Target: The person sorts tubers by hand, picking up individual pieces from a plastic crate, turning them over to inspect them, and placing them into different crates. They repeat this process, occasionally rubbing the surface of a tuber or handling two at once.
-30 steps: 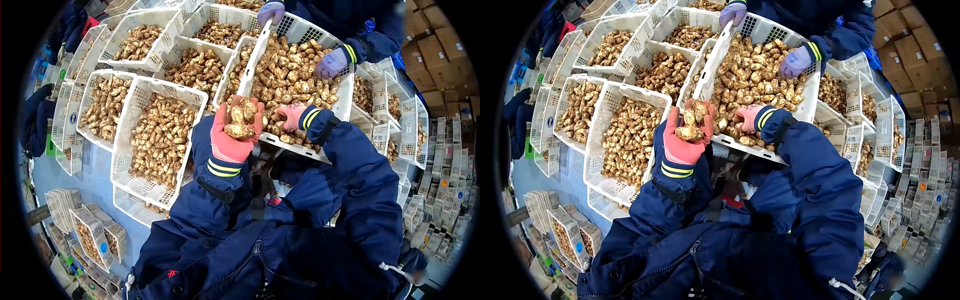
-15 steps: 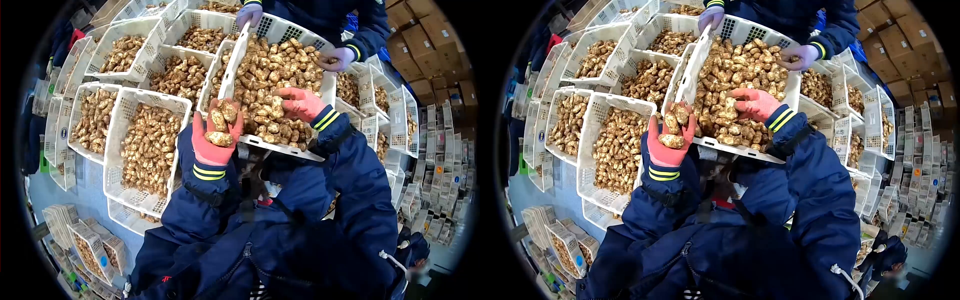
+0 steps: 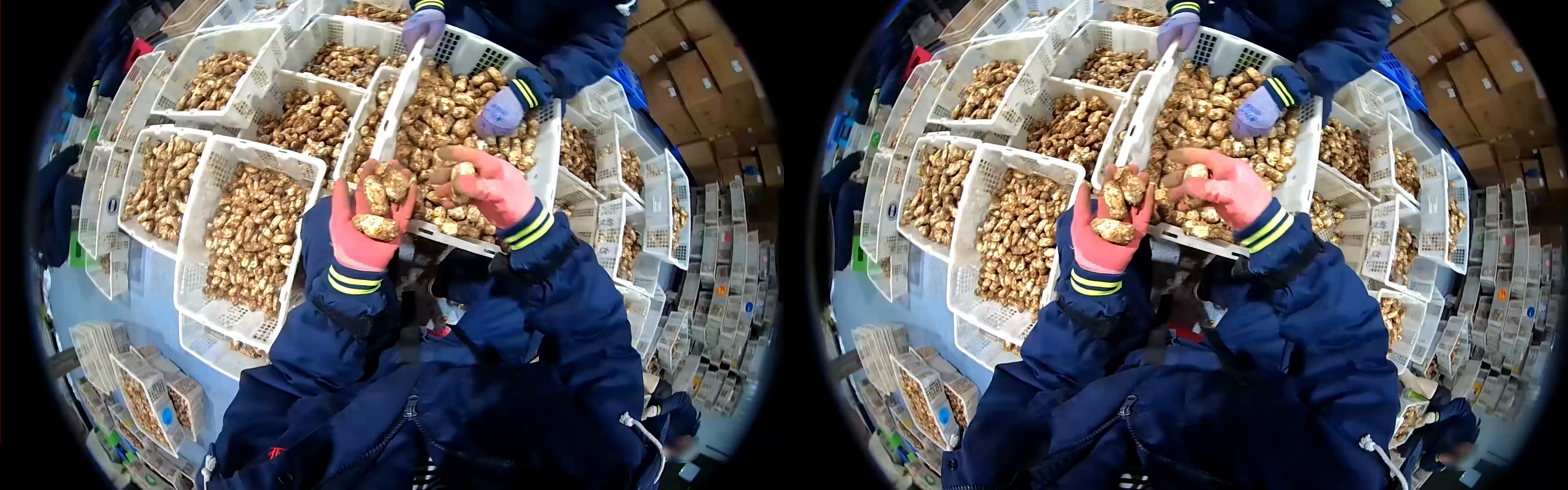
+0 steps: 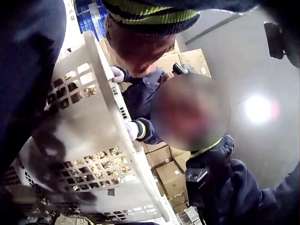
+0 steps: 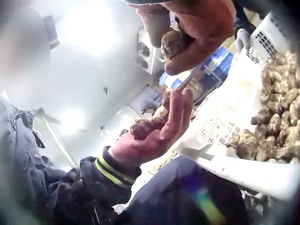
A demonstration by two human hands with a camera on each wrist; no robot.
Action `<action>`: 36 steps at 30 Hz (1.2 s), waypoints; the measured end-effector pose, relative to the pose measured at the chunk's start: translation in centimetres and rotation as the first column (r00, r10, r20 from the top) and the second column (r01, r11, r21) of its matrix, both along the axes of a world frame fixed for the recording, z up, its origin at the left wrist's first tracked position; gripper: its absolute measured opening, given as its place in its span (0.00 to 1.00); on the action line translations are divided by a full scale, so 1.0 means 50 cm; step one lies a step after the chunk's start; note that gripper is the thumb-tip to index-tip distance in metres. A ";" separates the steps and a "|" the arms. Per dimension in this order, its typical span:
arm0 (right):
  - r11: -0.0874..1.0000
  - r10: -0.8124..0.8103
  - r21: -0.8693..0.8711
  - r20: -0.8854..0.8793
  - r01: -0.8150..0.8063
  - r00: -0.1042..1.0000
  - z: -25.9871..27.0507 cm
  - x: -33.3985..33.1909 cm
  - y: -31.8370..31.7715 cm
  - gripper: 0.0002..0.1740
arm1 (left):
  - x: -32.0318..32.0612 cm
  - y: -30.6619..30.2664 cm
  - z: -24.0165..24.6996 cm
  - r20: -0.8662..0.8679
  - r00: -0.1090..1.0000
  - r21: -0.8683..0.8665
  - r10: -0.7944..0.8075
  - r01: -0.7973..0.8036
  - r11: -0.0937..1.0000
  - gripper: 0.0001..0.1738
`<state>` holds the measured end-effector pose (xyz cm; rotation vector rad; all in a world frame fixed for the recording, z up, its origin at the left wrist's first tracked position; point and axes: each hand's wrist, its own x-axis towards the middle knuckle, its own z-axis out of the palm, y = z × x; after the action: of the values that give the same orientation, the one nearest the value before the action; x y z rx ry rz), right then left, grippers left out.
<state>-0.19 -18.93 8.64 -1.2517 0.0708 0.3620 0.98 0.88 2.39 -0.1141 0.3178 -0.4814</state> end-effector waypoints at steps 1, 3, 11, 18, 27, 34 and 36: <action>1.000 0.016 -0.019 -0.005 -0.016 1.000 0.010 -0.003 0.012 0.28 | 0.001 0.002 0.001 -0.012 1.000 0.005 0.006 -0.006 1.000 0.28; 0.982 0.034 -0.186 -0.038 -0.041 0.999 0.043 -0.010 0.042 0.25 | -0.003 0.005 0.005 -0.029 1.000 0.011 0.006 -0.005 1.000 0.28; 0.563 0.387 -0.810 0.433 0.163 0.814 -0.008 -0.027 0.150 0.30 | -0.012 -0.026 -0.068 0.452 0.891 0.824 -0.032 -0.404 0.397 0.31; 0.997 -0.072 0.011 -0.056 0.073 0.996 -0.014 -0.019 0.102 0.25 | -0.012 -0.023 -0.062 0.447 0.893 0.737 -0.056 -0.332 0.589 0.31; 0.962 -0.181 0.173 -0.161 0.209 0.970 -0.085 -0.046 0.027 0.28 | -0.010 -0.014 0.001 0.072 0.997 0.340 0.019 -0.042 0.940 0.21; 0.949 -0.132 -0.255 0.214 0.186 0.968 -0.076 -0.047 0.078 0.37 | -0.049 -0.050 0.006 0.383 0.915 0.729 -0.129 -0.213 0.651 0.23; 0.900 -0.126 -0.366 0.299 0.236 0.946 -0.080 -0.058 0.108 0.40 | -0.053 -0.079 0.008 0.381 0.924 0.706 -0.045 -0.259 0.659 0.28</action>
<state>-3.10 -13.54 4.61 -1.6752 0.0292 0.0058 -1.69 -3.07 2.81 0.7720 0.1130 -0.2068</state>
